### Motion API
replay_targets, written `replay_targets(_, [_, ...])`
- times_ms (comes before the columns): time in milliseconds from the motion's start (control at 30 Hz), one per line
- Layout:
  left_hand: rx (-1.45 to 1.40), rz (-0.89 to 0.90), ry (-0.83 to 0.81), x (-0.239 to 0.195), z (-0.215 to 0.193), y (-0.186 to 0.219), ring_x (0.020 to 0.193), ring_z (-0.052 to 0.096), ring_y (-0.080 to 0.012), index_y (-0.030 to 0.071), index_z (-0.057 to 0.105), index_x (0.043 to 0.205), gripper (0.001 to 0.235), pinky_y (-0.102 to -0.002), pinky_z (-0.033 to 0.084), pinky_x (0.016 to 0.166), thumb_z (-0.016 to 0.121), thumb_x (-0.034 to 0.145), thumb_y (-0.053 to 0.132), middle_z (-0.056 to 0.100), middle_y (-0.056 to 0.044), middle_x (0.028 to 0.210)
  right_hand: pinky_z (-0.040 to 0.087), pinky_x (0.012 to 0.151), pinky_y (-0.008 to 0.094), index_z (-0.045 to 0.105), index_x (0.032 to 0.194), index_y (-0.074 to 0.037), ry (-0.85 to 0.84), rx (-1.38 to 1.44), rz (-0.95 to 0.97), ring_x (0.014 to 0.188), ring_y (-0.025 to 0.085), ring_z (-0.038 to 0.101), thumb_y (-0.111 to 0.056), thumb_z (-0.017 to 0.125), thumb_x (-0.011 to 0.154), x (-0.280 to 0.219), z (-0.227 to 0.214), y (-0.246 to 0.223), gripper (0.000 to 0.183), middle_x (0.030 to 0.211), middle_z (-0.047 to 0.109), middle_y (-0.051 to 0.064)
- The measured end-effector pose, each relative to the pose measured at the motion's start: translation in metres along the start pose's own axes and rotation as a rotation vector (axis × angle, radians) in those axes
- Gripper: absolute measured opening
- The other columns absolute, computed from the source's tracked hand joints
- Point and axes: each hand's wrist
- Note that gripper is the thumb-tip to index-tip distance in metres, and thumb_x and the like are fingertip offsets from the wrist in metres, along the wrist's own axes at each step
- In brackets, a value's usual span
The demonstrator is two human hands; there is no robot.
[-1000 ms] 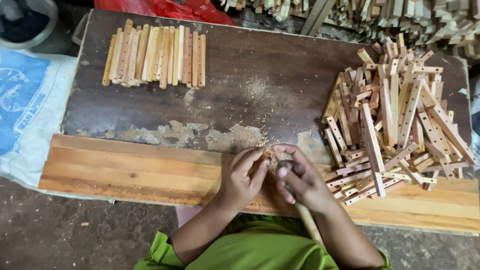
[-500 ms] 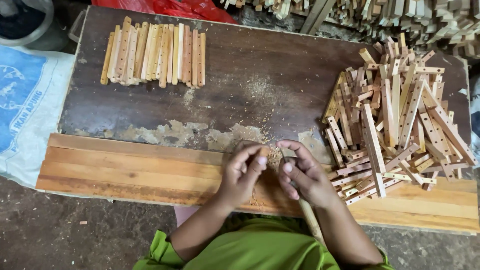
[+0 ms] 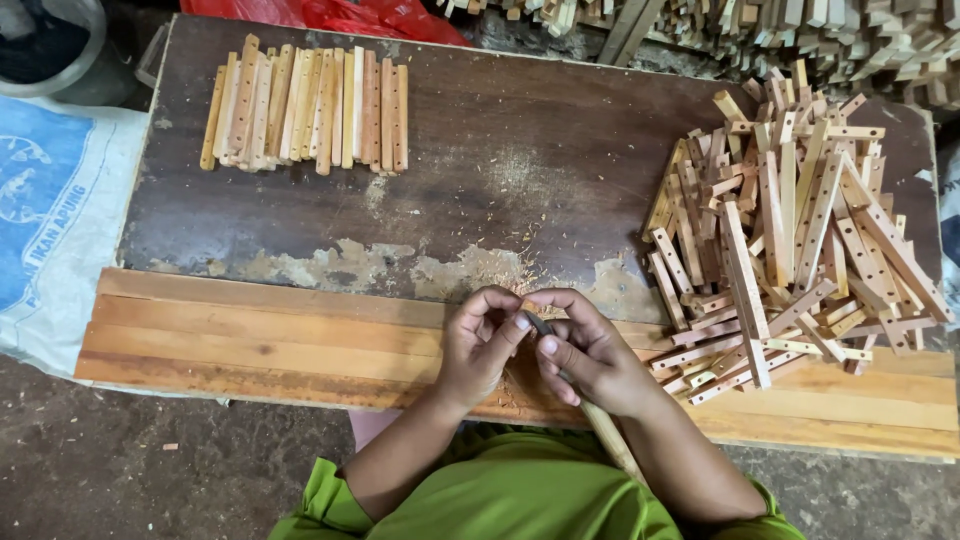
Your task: Finishing wooden slats by scraping off debris with a hand tool and stacking them.
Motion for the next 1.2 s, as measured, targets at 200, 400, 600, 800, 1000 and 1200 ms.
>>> replay_targets(200, [-0.051, 0.034, 0.025, -0.003, 0.000, -0.010, 0.072, 0.058, -0.0087, -0.004, 0.063, 0.096, 0.016, -0.018, 0.051, 0.049, 0.074, 0.094, 0.008, 0.061, -0.009, 0.085, 0.049, 0.031, 0.024, 0.051, 0.136, 0.005, 0.046, -0.024, -0.008, 0.038, 0.015, 0.056, 0.004, 0.050, 0.098, 0.000, 0.000, 0.000, 0.038, 0.062, 0.054, 0.012])
replay_targets(400, [-0.020, 0.037, 0.029, 0.000, -0.004, -0.014, 0.071, 0.061, -0.0094, -0.004, 0.064, 0.097, 0.017, -0.018, 0.050, 0.049, 0.074, 0.094, 0.009, 0.067, -0.013, 0.090, 0.048, 0.030, 0.024, 0.056, 0.133, 0.005, 0.075, -0.058, 0.001, 0.038, 0.015, 0.057, 0.004, 0.049, 0.099, 0.002, -0.003, 0.002, 0.035, 0.062, 0.054, 0.012])
replay_targets(600, [0.027, 0.090, -0.029, 0.003, -0.011, -0.020, 0.066, 0.062, -0.0110, -0.004, 0.065, 0.097, 0.016, -0.020, 0.051, 0.048, 0.070, 0.097, 0.011, 0.067, -0.013, 0.084, 0.048, 0.030, 0.026, 0.054, 0.137, 0.004, 0.096, -0.080, 0.052, 0.038, 0.016, 0.056, 0.004, 0.049, 0.099, 0.004, -0.004, 0.005, 0.039, 0.063, 0.053, 0.012])
replay_targets(800, [0.064, 0.106, -0.084, -0.002, -0.008, 0.006, 0.058, 0.069, -0.0194, -0.007, 0.067, 0.096, 0.027, -0.027, 0.057, 0.048, 0.054, 0.106, 0.015, 0.070, -0.019, 0.076, 0.046, 0.030, 0.024, 0.047, 0.143, -0.005, 0.180, -0.254, 0.031, 0.038, 0.014, 0.055, -0.001, 0.043, 0.102, 0.002, -0.061, 0.002, 0.041, 0.064, 0.050, 0.008])
replay_targets(1000, [0.337, 0.241, -0.093, 0.010, -0.008, 0.018, 0.057, 0.067, -0.0193, -0.010, 0.066, 0.104, 0.026, -0.033, 0.056, 0.048, 0.050, 0.106, 0.010, 0.066, -0.017, 0.073, 0.045, 0.032, 0.024, 0.034, 0.150, 0.001, -0.015, -0.007, 0.043, 0.040, 0.013, 0.051, -0.002, 0.043, 0.102, 0.002, -0.005, 0.009, 0.049, 0.066, 0.051, 0.010])
replay_targets(1200, [0.399, 0.327, -0.066, 0.006, -0.010, 0.022, 0.075, 0.067, -0.0257, -0.003, 0.071, 0.094, 0.015, -0.039, 0.054, 0.073, 0.065, 0.098, 0.010, 0.069, -0.018, 0.080, 0.044, 0.030, 0.024, 0.036, 0.147, 0.004, -0.004, -0.050, 0.050, 0.039, 0.013, 0.052, 0.000, 0.047, 0.100, 0.003, 0.000, 0.015, 0.049, 0.064, 0.052, 0.011])
Point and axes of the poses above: each hand's wrist, its own x-axis towards the middle knuckle, its own z-axis out of the palm, y = z × x
